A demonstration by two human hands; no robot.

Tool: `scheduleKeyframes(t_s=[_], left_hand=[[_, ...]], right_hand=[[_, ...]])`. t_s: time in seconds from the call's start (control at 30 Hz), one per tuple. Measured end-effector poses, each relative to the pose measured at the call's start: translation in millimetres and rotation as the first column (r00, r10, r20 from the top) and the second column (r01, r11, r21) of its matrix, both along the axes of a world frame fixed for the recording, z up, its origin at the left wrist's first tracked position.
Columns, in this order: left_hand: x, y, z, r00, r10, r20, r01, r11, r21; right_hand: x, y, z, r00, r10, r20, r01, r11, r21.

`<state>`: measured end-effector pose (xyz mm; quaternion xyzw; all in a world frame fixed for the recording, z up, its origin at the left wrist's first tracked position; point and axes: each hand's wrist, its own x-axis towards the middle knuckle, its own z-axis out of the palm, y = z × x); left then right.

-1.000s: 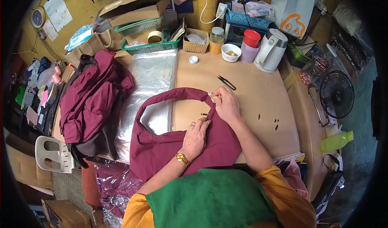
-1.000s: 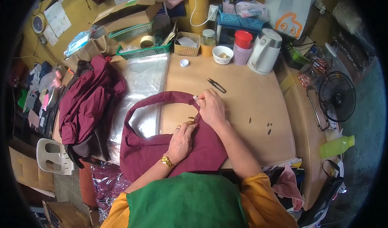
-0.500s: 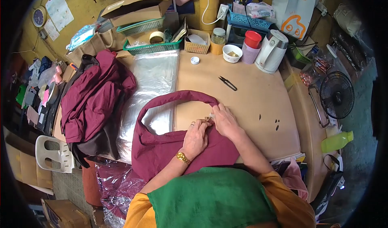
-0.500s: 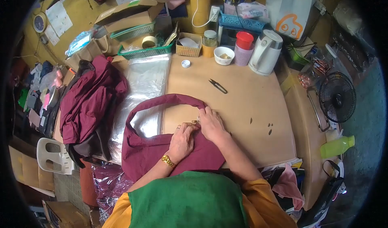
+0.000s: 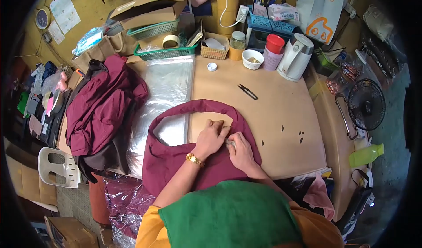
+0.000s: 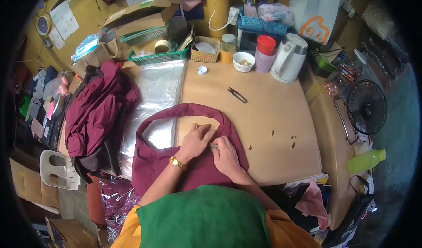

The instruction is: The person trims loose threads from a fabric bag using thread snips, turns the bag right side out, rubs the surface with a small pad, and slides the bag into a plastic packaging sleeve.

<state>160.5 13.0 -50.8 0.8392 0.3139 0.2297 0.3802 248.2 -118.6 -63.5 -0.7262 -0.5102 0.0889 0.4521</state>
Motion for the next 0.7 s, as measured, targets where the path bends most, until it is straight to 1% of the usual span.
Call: scheduleKeyframes(t_s=[0.07,0.1,0.13,0.17,0.2,0.23,0.27,0.3,0.33,0.37,0.4,0.43,0.47,0.57,0.6,0.63,0.67,0.7], left_hand=[[6,7,-2,0.994,-0.108,-0.008,0.109,0.991,0.083],[11,5,-6,0.992,-0.104,-0.068,0.109,0.991,0.072],[11,3,-3,0.993,-0.101,-0.067,0.106,0.992,0.072],[11,-4,-1,0.997,-0.064,-0.033,0.067,0.994,0.09],[11,-10,-1,1.0,-0.029,-0.003,0.029,0.994,0.103],[13,-16,-6,0.994,-0.009,0.108,-0.018,0.969,0.245],[15,-16,-8,0.994,-0.01,0.107,-0.016,0.969,0.246],[14,-22,-11,0.997,-0.009,0.077,-0.018,0.936,0.352],[17,-19,-9,0.998,-0.005,0.059,-0.024,0.882,0.471],[22,-14,-12,0.998,-0.003,0.067,-0.03,0.876,0.481],[21,-16,-18,0.995,-0.033,0.099,-0.009,0.917,0.399],[23,-14,-21,0.988,-0.059,0.14,0.011,0.946,0.324],[22,-13,-25,0.988,-0.056,0.142,0.006,0.945,0.327],[16,-18,-21,0.995,-0.047,0.088,0.014,0.939,0.343],[15,-20,-20,0.99,-0.079,0.116,0.025,0.912,0.408],[12,-22,-20,0.984,-0.115,0.138,0.037,0.882,0.47],[9,-25,-20,0.984,-0.115,0.136,0.038,0.883,0.468],[7,-26,-19,0.991,-0.089,0.1,0.032,0.885,0.464]], right_hand=[[2,0,-2,0.992,0.051,0.116,-0.055,0.998,0.036],[8,-5,16,0.998,0.06,-0.03,-0.062,0.994,-0.087],[16,-3,38,0.984,0.043,-0.173,-0.077,0.978,-0.196],[28,2,37,0.992,-0.058,-0.111,0.045,0.992,-0.116],[44,11,38,0.992,-0.098,-0.076,0.089,0.99,-0.112],[52,20,42,0.995,-0.096,0.038,0.097,0.995,-0.023],[61,30,46,0.982,-0.1,0.158,0.089,0.993,0.076],[65,35,38,0.983,-0.105,0.151,0.096,0.993,0.066],[75,49,25,0.973,-0.056,0.224,0.074,0.995,-0.073],[86,62,16,0.957,0.009,0.291,0.056,0.975,-0.214],[88,63,13,0.959,0.007,0.283,0.058,0.974,-0.221],[94,70,14,0.976,-0.042,0.214,0.095,0.965,-0.243],[98,74,14,0.985,-0.087,0.147,0.124,0.955,-0.27],[91,72,4,0.984,-0.118,0.136,0.147,0.963,-0.227],[93,69,9,0.984,-0.118,0.134,0.146,0.962,-0.231],[93,64,18,0.984,-0.074,0.159,0.11,0.966,-0.236],[95,60,26,0.982,-0.027,0.189,0.073,0.968,-0.238],[96,59,32,0.981,-0.027,0.192,0.072,0.97,-0.233]])
